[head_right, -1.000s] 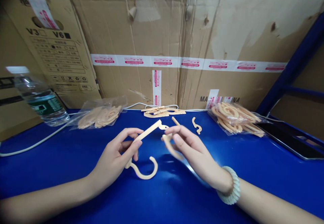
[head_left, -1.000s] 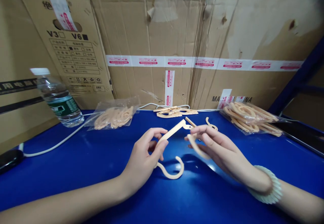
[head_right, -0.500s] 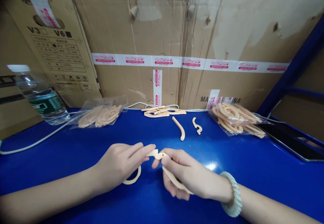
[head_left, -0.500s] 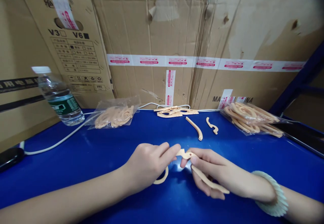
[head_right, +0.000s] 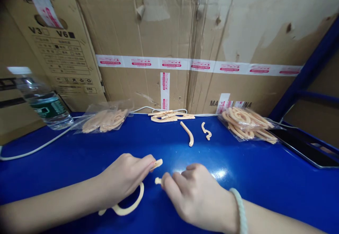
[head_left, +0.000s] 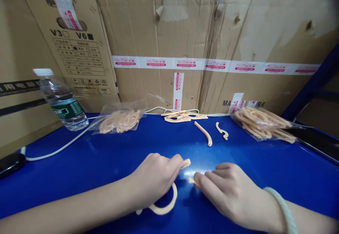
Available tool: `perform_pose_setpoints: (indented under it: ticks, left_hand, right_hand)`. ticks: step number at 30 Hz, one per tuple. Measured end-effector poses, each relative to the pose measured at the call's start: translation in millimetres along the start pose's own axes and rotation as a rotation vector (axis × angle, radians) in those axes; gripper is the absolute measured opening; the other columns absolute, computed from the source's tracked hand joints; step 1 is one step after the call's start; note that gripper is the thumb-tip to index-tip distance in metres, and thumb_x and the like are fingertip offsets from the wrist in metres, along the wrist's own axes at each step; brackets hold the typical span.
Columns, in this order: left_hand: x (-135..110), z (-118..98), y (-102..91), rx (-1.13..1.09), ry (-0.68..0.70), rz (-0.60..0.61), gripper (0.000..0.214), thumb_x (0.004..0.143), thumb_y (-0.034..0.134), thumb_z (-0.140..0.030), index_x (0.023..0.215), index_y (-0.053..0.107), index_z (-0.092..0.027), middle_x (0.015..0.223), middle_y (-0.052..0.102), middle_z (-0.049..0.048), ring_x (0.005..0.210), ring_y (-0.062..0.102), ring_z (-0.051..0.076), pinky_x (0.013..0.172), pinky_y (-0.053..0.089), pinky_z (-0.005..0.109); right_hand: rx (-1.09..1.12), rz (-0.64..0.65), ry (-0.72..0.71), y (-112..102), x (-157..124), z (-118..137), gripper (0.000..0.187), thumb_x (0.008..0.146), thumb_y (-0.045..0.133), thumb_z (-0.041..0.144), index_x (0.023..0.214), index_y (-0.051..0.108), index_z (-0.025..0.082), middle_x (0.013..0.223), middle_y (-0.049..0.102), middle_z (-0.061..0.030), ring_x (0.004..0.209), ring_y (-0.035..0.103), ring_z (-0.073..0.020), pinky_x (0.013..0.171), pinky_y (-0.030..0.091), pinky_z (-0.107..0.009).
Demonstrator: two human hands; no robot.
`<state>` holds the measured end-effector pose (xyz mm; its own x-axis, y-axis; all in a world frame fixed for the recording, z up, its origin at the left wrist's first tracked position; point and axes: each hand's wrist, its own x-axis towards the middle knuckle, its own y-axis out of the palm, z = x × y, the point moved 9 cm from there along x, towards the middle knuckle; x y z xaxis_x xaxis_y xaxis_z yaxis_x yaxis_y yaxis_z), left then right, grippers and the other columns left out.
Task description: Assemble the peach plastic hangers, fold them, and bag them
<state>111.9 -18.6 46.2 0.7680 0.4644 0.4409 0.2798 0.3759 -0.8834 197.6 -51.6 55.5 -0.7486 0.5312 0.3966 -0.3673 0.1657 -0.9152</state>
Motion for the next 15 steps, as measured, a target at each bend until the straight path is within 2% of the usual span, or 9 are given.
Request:
perform_pose_setpoints:
  ticks: [1,3,5,7,8,9,10,12,15]
  left_hand:
    - [1,10,3.8,-0.087,-0.081,0.04,0.045,0.105,0.022,-0.027,0.08,0.057,-0.017,0.048,0.055,-0.0024,0.035,0.047,0.015,0.039,0.023,0.027]
    - [0,29,6.9,-0.269,-0.233,0.06,0.045,0.105,0.021,-0.032,0.085,0.059,-0.017,0.053,0.057,-0.0025,0.041,0.051,0.015,0.045,0.03,0.025]
    - [-2,47,9.8,-0.461,-0.396,0.054,0.042,0.104,0.025,-0.035,0.089,0.061,-0.018,0.054,0.052,-0.005,0.046,0.051,0.014,0.05,0.033,0.024]
    - [-6,61,15.3,-0.638,-0.552,0.052,0.041,0.102,0.03,-0.04,0.088,0.063,-0.02,0.051,0.043,-0.0074,0.046,0.046,0.012,0.051,0.033,0.023]
    - [-8,66,18.2,-0.713,-0.614,0.05,0.041,0.102,0.033,-0.044,0.087,0.063,-0.02,0.05,0.041,-0.0079,0.047,0.044,0.012,0.051,0.032,0.022]
    - [-9,68,20.8,-0.779,-0.66,0.044,0.042,0.101,0.035,-0.047,0.085,0.063,-0.02,0.05,0.04,-0.008,0.047,0.042,0.011,0.05,0.032,0.022]
    - [-11,70,23.4,-0.837,-0.696,0.037,0.043,0.099,0.036,-0.05,0.084,0.063,-0.02,0.049,0.041,-0.008,0.047,0.041,0.011,0.049,0.032,0.021]
    - [-14,71,29.8,-0.942,-0.758,0.032,0.043,0.097,0.039,-0.054,0.084,0.062,-0.02,0.048,0.043,-0.0082,0.045,0.04,0.01,0.046,0.031,0.02]
    - [-19,73,40.2,-1.083,-0.838,0.022,0.042,0.093,0.044,-0.058,0.086,0.06,-0.019,0.045,0.042,-0.0091,0.04,0.04,0.01,0.04,0.033,0.019]
  right_hand:
    - [-0.037,-0.03,-0.046,-4,0,3,0.034,0.104,0.031,0.019,0.081,0.056,0.017,0.058,0.056,0.001,0.042,0.041,-0.0106,0.048,0.029,-0.028]
    - [0.007,-0.124,-0.002,-20,1,-10,0.031,0.103,0.033,0.019,0.083,0.057,0.017,0.061,0.056,0.0006,0.047,0.045,-0.0115,0.051,0.035,-0.027]
    - [0.091,-0.226,0.109,-40,1,-42,0.025,0.101,0.04,0.02,0.085,0.058,0.018,0.07,0.057,-0.0019,0.061,0.054,-0.0136,0.06,0.043,-0.026]
    - [0.087,-0.292,0.139,-58,-3,-75,0.02,0.099,0.046,0.02,0.089,0.063,0.02,0.094,0.061,-0.008,0.086,0.06,-0.0185,0.078,0.049,-0.032]
    - [0.056,-0.288,0.149,-63,-5,-93,0.018,0.098,0.047,0.021,0.093,0.065,0.022,0.1,0.06,-0.0083,0.09,0.06,-0.0197,0.08,0.05,-0.034]
    - [0.024,-0.302,0.162,-67,-8,-111,0.017,0.097,0.049,0.022,0.098,0.066,0.023,0.101,0.059,-0.0082,0.088,0.06,-0.0198,0.074,0.052,-0.034]
    - [-0.012,-0.3,0.172,-68,-12,-128,0.019,0.096,0.049,0.022,0.102,0.067,0.024,0.103,0.059,-0.0084,0.086,0.061,-0.0202,0.071,0.053,-0.034]
    - [-0.064,-0.231,0.192,-60,-19,-155,0.027,0.094,0.046,0.017,0.106,0.069,0.026,0.104,0.061,-0.0087,0.09,0.063,-0.0219,0.077,0.055,-0.038]
    - [-0.092,-0.134,0.228,-41,-26,-176,0.043,0.082,0.042,0.001,0.1,0.072,0.024,0.1,0.067,-0.0077,0.092,0.067,-0.0228,0.083,0.056,-0.039]
